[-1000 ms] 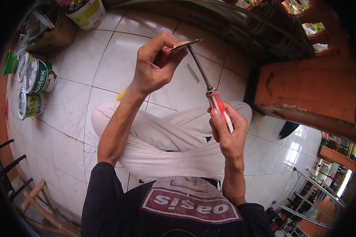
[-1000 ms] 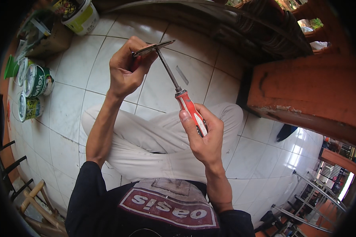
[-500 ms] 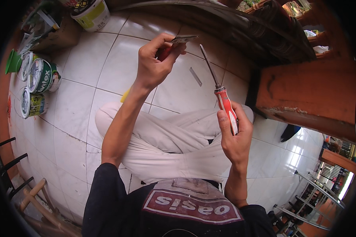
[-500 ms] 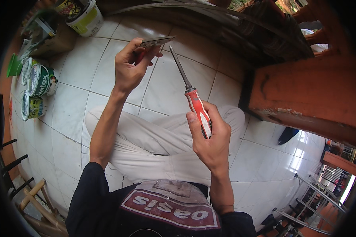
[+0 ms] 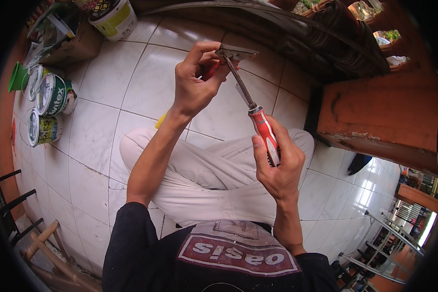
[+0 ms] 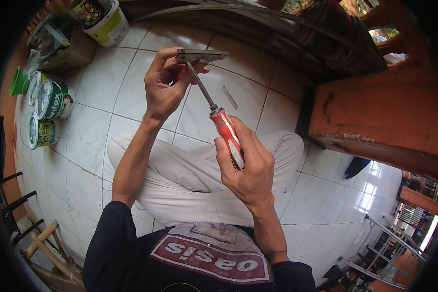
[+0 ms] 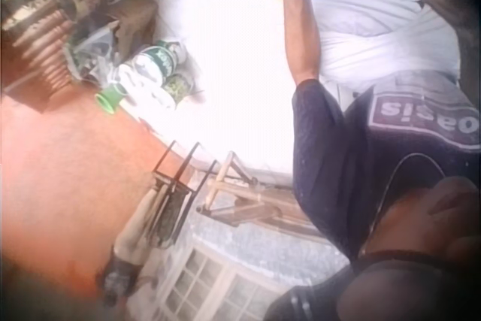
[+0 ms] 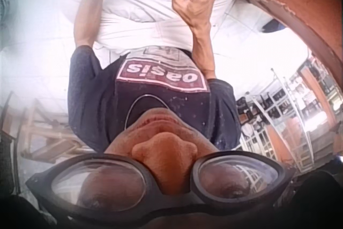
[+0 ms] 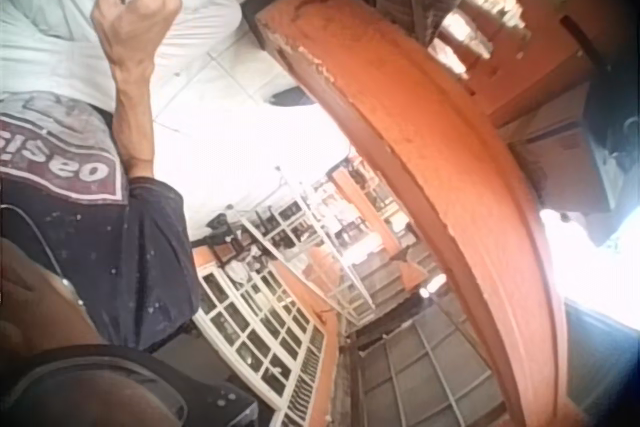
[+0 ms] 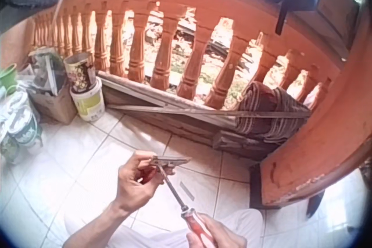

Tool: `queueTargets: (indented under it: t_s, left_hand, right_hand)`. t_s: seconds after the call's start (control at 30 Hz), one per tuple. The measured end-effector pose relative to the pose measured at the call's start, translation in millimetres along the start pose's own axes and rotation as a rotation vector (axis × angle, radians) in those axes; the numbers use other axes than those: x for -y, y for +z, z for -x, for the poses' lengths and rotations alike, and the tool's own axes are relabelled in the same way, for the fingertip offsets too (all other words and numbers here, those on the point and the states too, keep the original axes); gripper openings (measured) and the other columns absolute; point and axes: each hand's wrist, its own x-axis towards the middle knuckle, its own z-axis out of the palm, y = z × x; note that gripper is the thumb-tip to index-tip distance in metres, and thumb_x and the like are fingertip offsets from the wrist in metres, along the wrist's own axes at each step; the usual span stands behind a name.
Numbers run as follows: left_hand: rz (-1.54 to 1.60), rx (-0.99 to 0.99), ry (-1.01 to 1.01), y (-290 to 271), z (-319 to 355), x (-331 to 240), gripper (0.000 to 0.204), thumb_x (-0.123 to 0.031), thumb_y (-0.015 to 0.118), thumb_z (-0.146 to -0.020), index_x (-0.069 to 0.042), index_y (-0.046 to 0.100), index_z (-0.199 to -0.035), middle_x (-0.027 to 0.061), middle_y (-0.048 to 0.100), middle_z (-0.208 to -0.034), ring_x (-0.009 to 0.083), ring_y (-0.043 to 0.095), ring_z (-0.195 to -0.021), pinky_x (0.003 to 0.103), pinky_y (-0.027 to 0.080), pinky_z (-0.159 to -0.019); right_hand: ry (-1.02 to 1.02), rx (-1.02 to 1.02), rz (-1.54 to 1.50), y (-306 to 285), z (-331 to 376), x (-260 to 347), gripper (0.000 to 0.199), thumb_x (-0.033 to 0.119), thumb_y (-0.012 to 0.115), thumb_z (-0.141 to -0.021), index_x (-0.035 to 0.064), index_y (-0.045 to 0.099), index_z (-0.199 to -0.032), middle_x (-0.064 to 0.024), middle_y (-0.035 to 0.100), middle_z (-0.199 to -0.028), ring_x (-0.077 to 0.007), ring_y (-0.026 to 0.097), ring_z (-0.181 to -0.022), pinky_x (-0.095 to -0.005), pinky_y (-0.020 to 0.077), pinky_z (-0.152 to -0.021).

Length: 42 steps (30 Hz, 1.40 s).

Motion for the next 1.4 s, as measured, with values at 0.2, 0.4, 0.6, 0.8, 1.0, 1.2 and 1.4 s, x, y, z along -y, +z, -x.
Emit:
queueTargets:
  t_s: [0.2,0.4,0.6,0.8,1.0,1.2,1.4]
  left_hand:
    - [-0.004,-0.005,0.020,0.0,0.3,2.0,0.032,0.003,0.068,-0.099,-0.003,0.053,-0.127,0.0151,0.077,-0.106,0.0235,0.079,-0.095,0.027,0.062,-0.069]
    - [-0.015,-0.012,0.032,0.3,1.2,4.1,0.032,0.003,0.070,-0.099,-0.003,0.054,-0.126,0.0142,0.077,-0.106,0.0232,0.079,-0.095,0.027,0.062,-0.069]
    - [-0.071,-0.073,0.053,2.8,3.8,8.9,0.029,0.005,0.070,-0.097,-0.002,0.059,-0.122,0.0108,0.079,-0.103,0.0160,0.075,-0.089,0.025,0.059,-0.071]
    - [-0.057,-0.177,0.163,6.9,1.5,8.8,0.022,0.008,0.071,-0.095,-0.001,0.071,-0.115,0.0102,0.080,-0.109,0.0081,0.072,-0.083,0.021,0.055,-0.068]
    - [-0.194,-0.095,0.337,0.9,-6.0,-3.5,0.023,0.013,0.068,-0.093,0.001,0.071,-0.113,0.0191,0.074,-0.129,0.0199,0.078,-0.100,0.026,0.063,-0.081]
    - [-0.055,0.000,0.338,0.4,-2.9,-8.8,0.023,0.013,0.069,-0.094,0.002,0.069,-0.115,0.0269,0.069,-0.131,0.0294,0.074,-0.114,0.034,0.065,-0.091]
    - [-0.054,0.039,0.340,1.0,0.5,-8.0,0.023,0.014,0.066,-0.094,0.003,0.069,-0.114,0.0283,0.070,-0.129,0.0294,0.075,-0.113,0.034,0.065,-0.089]
  right_hand:
    - [-0.038,-0.011,0.015,1.0,-1.0,-3.6,0.037,0.010,0.076,-0.094,-0.0002,0.067,-0.129,-0.0167,0.075,-0.104,-0.0251,0.074,-0.081,-0.0334,0.0574,-0.071]
    - [-0.010,-0.006,0.067,-0.1,0.6,1.6,0.039,0.010,0.076,-0.093,-0.0009,0.067,-0.129,-0.0165,0.075,-0.103,-0.0260,0.074,-0.082,-0.0348,0.0574,-0.074]
    - [-0.038,-0.105,0.259,2.6,0.6,4.3,0.037,0.010,0.079,-0.090,0.0023,0.067,-0.125,-0.0127,0.071,-0.095,-0.0224,0.070,-0.070,-0.0347,0.0549,-0.059]
    - [0.083,-0.066,-0.120,4.4,-1.3,-7.5,0.027,0.015,0.077,-0.096,0.0010,0.067,-0.117,-0.0052,0.067,-0.086,-0.0113,0.060,-0.062,-0.0275,0.0472,-0.052]
    - [0.600,0.150,-0.877,-8.7,-1.2,-28.5,0.022,0.016,0.072,-0.102,-0.0013,0.068,-0.115,-0.0021,0.061,-0.085,-0.0023,0.047,-0.061,-0.0195,0.0373,-0.054]
    - [0.181,-0.120,-0.511,6.2,19.9,-47.3,0.028,0.008,0.079,-0.093,-0.0023,0.067,-0.116,-0.0027,0.063,-0.095,-0.0023,0.055,-0.075,-0.0173,0.0430,-0.061]
    - [0.613,0.164,-1.153,-16.3,19.1,-54.3,0.030,0.010,0.079,-0.094,-0.0022,0.065,-0.118,-0.0041,0.065,-0.092,-0.0061,0.052,-0.072,-0.0219,0.0456,-0.068]
